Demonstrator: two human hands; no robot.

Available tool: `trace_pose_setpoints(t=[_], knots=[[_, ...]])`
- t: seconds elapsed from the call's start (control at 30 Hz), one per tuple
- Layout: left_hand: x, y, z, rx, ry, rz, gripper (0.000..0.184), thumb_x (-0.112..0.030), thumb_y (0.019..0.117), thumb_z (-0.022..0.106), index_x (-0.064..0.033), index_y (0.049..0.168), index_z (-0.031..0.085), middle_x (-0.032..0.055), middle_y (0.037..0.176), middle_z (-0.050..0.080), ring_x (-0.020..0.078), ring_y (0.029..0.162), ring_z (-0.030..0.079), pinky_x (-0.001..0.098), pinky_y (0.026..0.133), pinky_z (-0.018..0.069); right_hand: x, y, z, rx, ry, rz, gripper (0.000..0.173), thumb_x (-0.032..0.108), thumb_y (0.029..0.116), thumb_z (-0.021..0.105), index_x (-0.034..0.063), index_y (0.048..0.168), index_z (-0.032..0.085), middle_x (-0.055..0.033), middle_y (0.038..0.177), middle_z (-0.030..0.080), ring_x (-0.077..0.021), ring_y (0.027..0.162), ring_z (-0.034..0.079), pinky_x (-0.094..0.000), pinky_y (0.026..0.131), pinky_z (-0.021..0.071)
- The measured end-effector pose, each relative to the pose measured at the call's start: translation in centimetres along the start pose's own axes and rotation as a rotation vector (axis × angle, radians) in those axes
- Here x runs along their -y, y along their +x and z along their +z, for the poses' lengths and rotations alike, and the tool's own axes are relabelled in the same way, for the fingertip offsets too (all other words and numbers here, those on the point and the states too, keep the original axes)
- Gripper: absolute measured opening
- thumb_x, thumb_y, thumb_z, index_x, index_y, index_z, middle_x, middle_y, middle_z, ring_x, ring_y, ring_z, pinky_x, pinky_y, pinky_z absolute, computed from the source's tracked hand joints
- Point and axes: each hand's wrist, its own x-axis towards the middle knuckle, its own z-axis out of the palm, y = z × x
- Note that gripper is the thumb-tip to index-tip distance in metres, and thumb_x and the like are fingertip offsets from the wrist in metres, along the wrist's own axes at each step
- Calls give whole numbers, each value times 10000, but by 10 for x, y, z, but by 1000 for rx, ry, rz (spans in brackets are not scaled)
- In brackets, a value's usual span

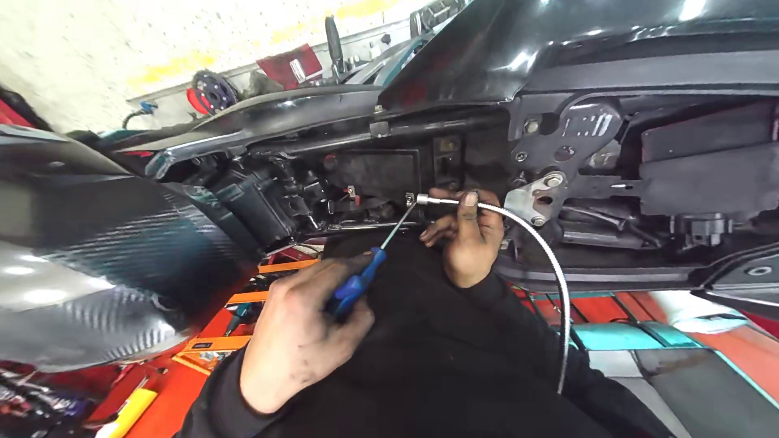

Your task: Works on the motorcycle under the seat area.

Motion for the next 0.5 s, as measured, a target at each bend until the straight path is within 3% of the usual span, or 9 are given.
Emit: trace_pose_setpoints(t=[0.17, 0.5], knots=[[4, -13, 2, -52, -128, -69, 365, -215, 842, 674, -94, 1175, 758, -7, 1000, 760, -15, 842, 668, 174, 736, 566, -1, 1, 2, -23, -11, -19, 230, 191, 1137, 348, 48, 1167, 527, -186, 1058, 753, -248, 536, 707, -357, 464, 623], [15, -14, 15, -58, -174, -75, 369, -209, 838, 683, -85, 1177, 757, 3, 1012, 761, -4, 857, 676, 177, 749, 570, -1, 0, 2, -25, -40, -22, 228, 221, 1137, 355, 62, 1176, 513, -188, 1058, 748, -263, 542, 709, -375, 458, 623]])
